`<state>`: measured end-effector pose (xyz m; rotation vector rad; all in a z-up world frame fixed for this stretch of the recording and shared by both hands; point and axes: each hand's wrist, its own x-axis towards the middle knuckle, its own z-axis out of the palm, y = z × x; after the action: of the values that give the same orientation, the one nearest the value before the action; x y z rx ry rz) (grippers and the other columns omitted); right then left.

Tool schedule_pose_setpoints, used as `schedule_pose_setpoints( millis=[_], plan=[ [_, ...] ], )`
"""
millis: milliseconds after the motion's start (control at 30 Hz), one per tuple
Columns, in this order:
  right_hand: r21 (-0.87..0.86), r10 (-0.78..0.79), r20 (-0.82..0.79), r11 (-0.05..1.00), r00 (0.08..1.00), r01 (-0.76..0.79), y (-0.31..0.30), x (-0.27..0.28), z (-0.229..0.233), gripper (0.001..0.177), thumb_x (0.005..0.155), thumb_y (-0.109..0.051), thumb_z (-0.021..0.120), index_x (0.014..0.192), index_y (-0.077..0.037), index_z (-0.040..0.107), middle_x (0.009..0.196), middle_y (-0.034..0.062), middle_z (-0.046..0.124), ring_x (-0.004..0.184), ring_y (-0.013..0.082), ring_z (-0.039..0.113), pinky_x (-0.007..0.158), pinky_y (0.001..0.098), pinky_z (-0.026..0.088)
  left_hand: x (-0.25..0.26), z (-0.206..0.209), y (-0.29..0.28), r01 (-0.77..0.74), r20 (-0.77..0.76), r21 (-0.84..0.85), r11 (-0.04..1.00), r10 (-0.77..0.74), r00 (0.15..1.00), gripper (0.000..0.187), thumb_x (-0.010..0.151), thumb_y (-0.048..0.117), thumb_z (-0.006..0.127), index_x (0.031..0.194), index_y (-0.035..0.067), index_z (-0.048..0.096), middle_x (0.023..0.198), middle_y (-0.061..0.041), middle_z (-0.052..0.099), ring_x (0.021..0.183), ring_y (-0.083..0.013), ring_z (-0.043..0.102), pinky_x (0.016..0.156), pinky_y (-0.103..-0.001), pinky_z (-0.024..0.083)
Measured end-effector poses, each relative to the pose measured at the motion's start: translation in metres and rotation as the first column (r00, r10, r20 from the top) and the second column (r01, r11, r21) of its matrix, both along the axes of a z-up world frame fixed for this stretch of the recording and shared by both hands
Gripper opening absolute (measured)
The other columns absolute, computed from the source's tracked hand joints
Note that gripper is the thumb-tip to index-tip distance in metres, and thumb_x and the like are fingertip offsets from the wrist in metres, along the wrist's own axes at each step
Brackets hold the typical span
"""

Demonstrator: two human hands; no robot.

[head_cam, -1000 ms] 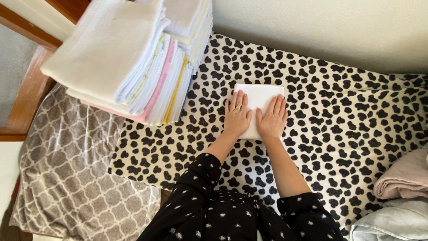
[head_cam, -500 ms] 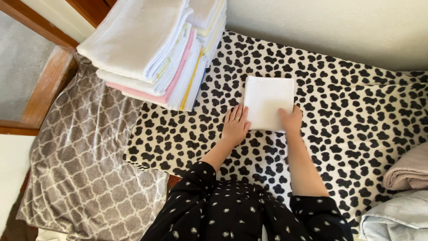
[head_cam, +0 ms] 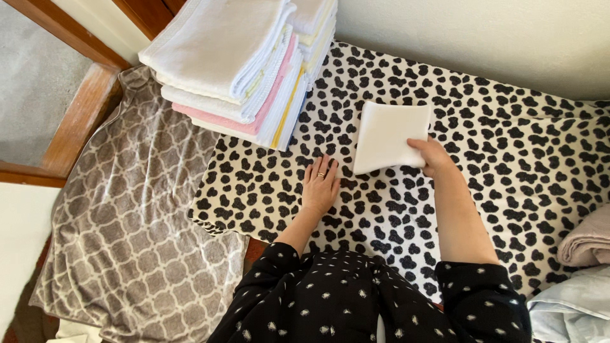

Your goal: The person folds several white cloths one at a time and places them onto a stack.

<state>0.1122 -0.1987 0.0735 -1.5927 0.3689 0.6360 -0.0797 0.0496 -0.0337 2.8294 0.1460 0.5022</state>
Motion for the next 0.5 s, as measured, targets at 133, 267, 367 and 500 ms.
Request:
schedule_pose_setpoints(
  millis=[133,267,367,500],
  plan=[
    [0.035,0.016,0.134,0.999,0.991,-0.021,0.036,0.000,0.068,0.076,0.086,-0.017,0.085,0.151,-0.004,0.048,0.130,0.0211,0.065,0.115,0.0383,0.066,0.098,0.0527,0.053,0.000,-0.001,0.001,-0.002,0.023,-0.001,1.000,0.002,1.000,0.052,0.102,0.038,0.048,0.150,0.019,0.049,0.161,-0.011,0.038,0.148,-0.0286,0.035,0.121,-0.049,0.024],
    [0.073,0.055,0.329,0.994,0.943,-0.083,0.078,0.005,0.147,0.065,0.092,-0.018,0.080,0.148,-0.006,0.048,0.126,0.0180,0.067,0.111,0.0317,0.071,0.092,0.0467,0.060,0.002,0.002,0.000,-0.028,0.051,0.004,1.000,0.028,0.998,0.052,0.098,0.036,0.053,0.147,0.019,0.053,0.160,-0.012,0.040,0.148,-0.0285,0.037,0.120,-0.050,0.027],
    [0.215,-0.022,0.424,0.973,0.906,-0.077,0.130,0.008,0.223,0.058,0.090,-0.016,0.074,0.143,-0.007,0.052,0.128,0.0150,0.071,0.113,0.0280,0.075,0.094,0.0434,0.065,-0.004,0.025,0.002,0.002,0.011,-0.049,0.999,-0.002,1.000,0.050,0.101,0.033,0.051,0.147,0.015,0.053,0.159,-0.013,0.042,0.148,-0.0308,0.037,0.121,-0.052,0.027],
    [0.658,-0.257,0.601,0.697,0.757,-0.286,0.213,0.018,0.272,0.016,0.092,-0.009,0.073,0.107,-0.012,0.070,0.100,0.0030,0.073,0.092,0.0196,0.069,0.079,0.0373,0.051,-0.007,0.036,0.004,0.046,-0.025,-0.132,0.990,-0.049,0.998,0.049,0.105,0.032,0.047,0.148,0.010,0.053,0.160,-0.014,0.040,0.149,-0.0334,0.035,0.123,-0.054,0.025]
  ],
)
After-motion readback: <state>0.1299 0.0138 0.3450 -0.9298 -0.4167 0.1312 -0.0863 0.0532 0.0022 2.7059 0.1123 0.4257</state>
